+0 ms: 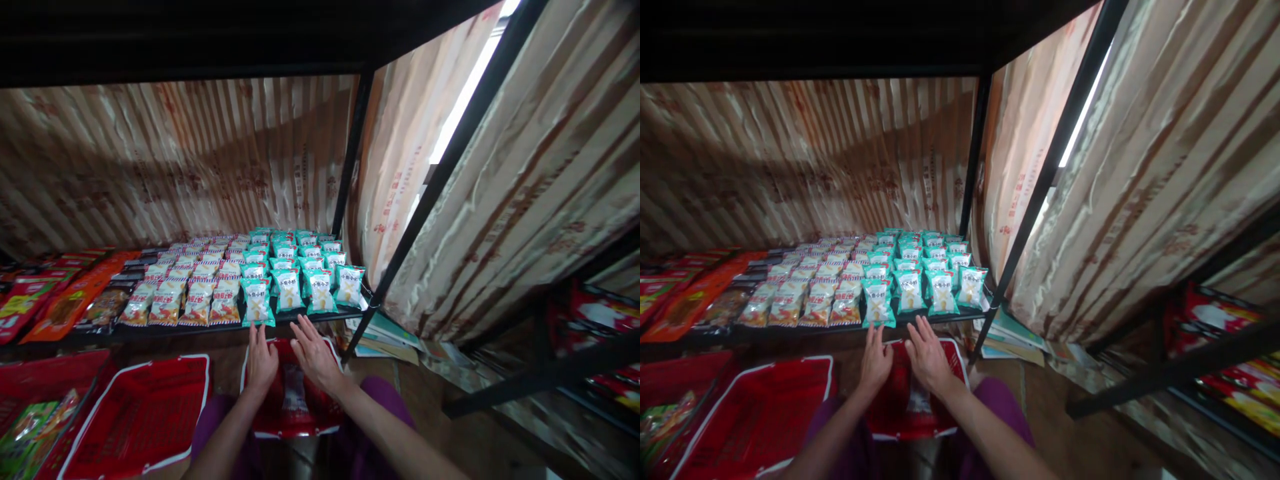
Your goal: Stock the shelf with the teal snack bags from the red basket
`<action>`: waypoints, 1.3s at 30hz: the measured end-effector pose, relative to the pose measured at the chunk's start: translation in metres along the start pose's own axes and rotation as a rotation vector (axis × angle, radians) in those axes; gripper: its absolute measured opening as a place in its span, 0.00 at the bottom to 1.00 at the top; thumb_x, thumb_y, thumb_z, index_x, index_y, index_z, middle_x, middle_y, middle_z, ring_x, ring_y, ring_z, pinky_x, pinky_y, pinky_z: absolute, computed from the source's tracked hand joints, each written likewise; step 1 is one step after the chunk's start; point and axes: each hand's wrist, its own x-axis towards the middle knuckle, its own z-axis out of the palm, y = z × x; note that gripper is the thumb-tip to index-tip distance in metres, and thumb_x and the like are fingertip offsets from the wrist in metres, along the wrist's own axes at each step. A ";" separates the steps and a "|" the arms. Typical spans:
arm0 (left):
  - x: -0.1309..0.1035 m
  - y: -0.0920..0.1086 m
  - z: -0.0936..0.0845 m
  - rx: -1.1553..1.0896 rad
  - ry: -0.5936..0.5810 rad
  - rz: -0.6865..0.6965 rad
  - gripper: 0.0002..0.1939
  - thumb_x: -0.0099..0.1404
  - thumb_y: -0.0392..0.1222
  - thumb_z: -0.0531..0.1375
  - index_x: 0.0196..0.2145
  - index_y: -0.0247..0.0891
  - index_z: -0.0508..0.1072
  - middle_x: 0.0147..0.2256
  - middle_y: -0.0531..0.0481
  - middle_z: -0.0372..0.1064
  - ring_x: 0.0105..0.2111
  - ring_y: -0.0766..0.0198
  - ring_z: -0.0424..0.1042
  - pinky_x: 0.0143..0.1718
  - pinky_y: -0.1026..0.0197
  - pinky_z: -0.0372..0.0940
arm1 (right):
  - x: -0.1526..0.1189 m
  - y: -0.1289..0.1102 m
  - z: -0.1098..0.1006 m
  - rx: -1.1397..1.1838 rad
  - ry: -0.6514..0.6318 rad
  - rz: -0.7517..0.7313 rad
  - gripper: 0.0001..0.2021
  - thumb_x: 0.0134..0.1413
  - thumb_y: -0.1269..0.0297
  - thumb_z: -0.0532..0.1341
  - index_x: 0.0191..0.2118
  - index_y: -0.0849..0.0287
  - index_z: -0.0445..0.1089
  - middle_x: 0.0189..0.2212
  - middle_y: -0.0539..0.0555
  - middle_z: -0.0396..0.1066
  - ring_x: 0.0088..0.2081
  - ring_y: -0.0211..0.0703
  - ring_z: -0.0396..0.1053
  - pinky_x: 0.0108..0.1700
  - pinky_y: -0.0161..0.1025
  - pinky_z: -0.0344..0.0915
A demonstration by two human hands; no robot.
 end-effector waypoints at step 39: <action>-0.051 -0.030 -0.024 0.098 -0.072 -0.097 0.24 0.60 0.28 0.49 0.54 0.27 0.65 0.64 0.34 0.46 0.62 0.56 0.54 0.60 0.59 0.54 | -0.061 -0.006 -0.011 -0.051 -0.081 0.067 0.22 0.64 0.60 0.47 0.59 0.64 0.63 0.63 0.64 0.54 0.64 0.54 0.50 0.62 0.54 0.56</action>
